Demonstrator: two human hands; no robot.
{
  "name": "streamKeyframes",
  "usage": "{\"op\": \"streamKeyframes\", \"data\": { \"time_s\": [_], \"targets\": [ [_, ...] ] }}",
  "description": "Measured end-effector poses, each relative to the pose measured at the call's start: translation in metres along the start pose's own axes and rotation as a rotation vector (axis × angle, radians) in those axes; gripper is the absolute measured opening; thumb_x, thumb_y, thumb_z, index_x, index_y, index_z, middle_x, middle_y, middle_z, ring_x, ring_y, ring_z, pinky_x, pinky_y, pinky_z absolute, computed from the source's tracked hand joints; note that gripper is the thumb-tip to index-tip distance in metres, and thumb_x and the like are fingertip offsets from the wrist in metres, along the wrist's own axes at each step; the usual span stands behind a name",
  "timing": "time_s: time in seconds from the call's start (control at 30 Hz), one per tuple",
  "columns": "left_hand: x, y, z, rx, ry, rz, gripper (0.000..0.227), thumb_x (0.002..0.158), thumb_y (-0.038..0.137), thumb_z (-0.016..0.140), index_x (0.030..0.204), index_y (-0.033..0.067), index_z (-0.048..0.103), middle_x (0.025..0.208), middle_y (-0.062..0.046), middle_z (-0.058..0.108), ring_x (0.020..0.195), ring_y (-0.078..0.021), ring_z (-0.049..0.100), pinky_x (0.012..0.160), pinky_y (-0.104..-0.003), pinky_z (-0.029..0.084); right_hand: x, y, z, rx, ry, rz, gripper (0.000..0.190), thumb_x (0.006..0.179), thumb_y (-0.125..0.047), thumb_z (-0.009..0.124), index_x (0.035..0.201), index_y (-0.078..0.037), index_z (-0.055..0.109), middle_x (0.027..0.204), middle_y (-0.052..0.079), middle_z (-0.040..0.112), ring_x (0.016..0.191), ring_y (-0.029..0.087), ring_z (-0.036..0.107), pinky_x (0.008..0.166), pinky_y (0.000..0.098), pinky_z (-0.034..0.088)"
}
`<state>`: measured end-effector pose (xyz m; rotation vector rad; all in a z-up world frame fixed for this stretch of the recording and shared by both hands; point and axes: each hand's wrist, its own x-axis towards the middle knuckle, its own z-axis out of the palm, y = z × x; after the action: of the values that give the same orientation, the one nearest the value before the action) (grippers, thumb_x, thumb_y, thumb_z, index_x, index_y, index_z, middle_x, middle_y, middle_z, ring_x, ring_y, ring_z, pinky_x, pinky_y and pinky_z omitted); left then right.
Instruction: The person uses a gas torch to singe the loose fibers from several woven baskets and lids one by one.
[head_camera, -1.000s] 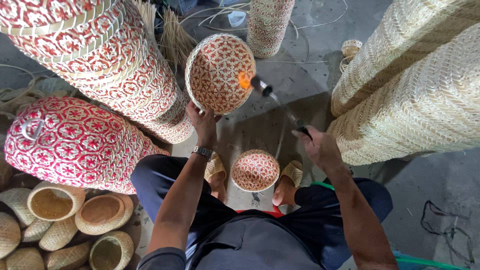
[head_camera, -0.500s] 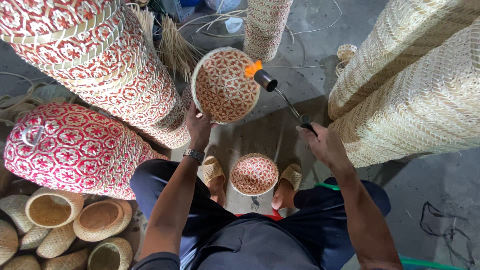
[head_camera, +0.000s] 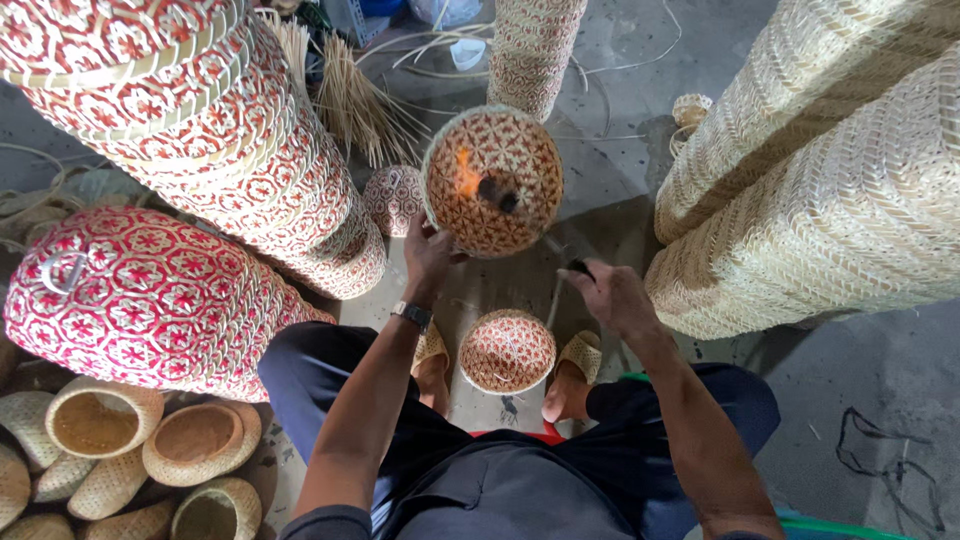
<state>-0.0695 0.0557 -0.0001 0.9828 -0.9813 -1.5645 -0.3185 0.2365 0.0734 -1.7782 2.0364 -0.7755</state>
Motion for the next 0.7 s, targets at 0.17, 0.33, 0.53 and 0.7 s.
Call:
{"op": "streamKeyframes", "data": {
  "time_s": [0.17, 0.33, 0.53, 0.7],
  "targets": [
    [0.003, 0.009, -0.004, 0.187, 0.043, 0.072, 0.04, 0.093, 0.001, 0.059, 0.133, -0.0001, 0.055, 0.112, -0.016, 0.072, 0.079, -0.0223, 0.075, 0.059, -0.034, 0.067, -0.018, -0.004, -0.015, -0.014, -0.031, 0.131, 0.041, 0.099, -0.041, 0.065, 0.104, -0.001, 0.071, 0.071, 0.02, 0.071, 0.062, 0.033, 0.072, 0.055, 0.0445, 0.051],
    [0.004, 0.021, -0.009, 0.315, 0.0, 0.078, 0.036, 0.092, 0.005, 0.06, 0.127, 0.0007, 0.061, 0.102, -0.012, 0.071, 0.07, -0.0193, 0.073, 0.054, -0.029, 0.065, -0.015, -0.016, -0.025, -0.049, 0.106, 0.068, 0.035, 0.1, -0.036, 0.065, 0.109, -0.003, 0.073, 0.079, 0.022, 0.072, 0.065, 0.036, 0.072, 0.054, 0.0449, 0.051],
    [0.009, 0.021, -0.009, 0.388, -0.129, 0.042, 0.024, 0.095, 0.006, 0.06, 0.116, -0.0035, 0.067, 0.093, -0.012, 0.07, 0.07, -0.0158, 0.072, 0.057, -0.028, 0.066, 0.002, -0.029, -0.019, 0.052, 0.148, -0.178, 0.036, 0.1, -0.034, 0.065, 0.113, -0.001, 0.071, 0.082, 0.02, 0.072, 0.065, 0.029, 0.071, 0.051, 0.0397, 0.052],
    [0.01, 0.028, -0.026, 0.441, -0.076, 0.114, 0.024, 0.095, 0.006, 0.059, 0.115, -0.0042, 0.068, 0.09, -0.01, 0.069, 0.068, -0.0138, 0.069, 0.054, -0.027, 0.064, -0.022, -0.017, -0.039, 0.093, 0.035, 0.263, 0.04, 0.102, -0.042, 0.06, 0.107, -0.005, 0.074, 0.063, 0.011, 0.064, 0.053, 0.019, 0.06, 0.049, 0.0364, 0.047]
  ]
}}
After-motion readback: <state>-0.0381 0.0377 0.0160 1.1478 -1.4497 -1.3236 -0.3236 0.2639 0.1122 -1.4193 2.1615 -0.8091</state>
